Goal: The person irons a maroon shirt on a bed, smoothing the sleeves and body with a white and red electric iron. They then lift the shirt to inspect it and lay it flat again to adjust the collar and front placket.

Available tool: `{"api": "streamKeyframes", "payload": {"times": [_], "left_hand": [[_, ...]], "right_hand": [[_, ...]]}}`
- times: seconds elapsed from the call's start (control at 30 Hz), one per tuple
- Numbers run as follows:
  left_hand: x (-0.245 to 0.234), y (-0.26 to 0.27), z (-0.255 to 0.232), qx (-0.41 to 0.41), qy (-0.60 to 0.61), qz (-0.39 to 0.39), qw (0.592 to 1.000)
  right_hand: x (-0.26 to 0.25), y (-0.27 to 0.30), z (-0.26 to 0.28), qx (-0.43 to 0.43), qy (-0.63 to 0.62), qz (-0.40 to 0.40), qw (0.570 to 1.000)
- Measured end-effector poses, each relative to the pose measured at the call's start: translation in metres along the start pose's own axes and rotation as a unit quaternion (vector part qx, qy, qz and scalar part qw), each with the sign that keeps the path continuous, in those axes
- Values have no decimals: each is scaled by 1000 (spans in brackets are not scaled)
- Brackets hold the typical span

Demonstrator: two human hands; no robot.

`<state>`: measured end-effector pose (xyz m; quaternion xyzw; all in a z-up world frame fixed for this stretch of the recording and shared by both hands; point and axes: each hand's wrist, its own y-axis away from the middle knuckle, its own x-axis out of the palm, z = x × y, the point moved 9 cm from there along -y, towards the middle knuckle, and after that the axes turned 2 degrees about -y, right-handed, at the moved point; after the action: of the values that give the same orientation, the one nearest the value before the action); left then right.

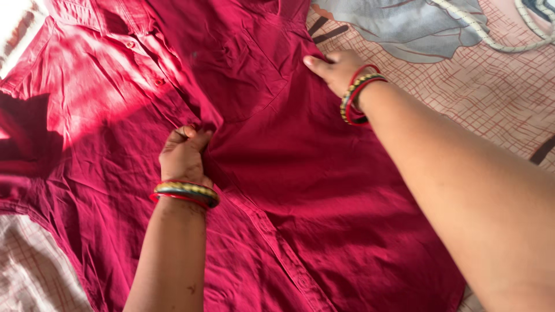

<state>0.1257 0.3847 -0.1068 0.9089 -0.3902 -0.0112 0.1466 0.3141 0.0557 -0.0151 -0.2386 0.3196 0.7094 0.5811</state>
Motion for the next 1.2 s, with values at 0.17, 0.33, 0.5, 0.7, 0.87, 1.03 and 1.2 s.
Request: {"api": "streamKeyframes", "payload": {"times": [0.17, 0.33, 0.5, 0.7, 0.87, 1.03, 1.2], "left_hand": [[2, 67, -75, 383, -347, -42, 855], [9, 69, -84, 285, -396, -87, 868], [11, 70, -97, 301, -391, -101, 864], [11, 24, -94, 250, -320, -118, 906], [24, 34, -97, 308, -392, -124, 858], [28, 35, -90, 314, -431, -151, 832], [32, 42, -92, 353, -438, -151, 813]], "right_hand": [[-7, 15, -14, -38, -42, -80, 995], [-2, 17, -12, -60, -11, -131, 989], [-2, 29, 0, -119, -7, -183, 976], [4, 23, -14, -51, 3, -153, 987], [-2, -11, -22, 4, -6, -87, 996], [5, -32, 21, -102, 71, 1, 992], [-8, -25, 43, -196, 150, -114, 962]]}}
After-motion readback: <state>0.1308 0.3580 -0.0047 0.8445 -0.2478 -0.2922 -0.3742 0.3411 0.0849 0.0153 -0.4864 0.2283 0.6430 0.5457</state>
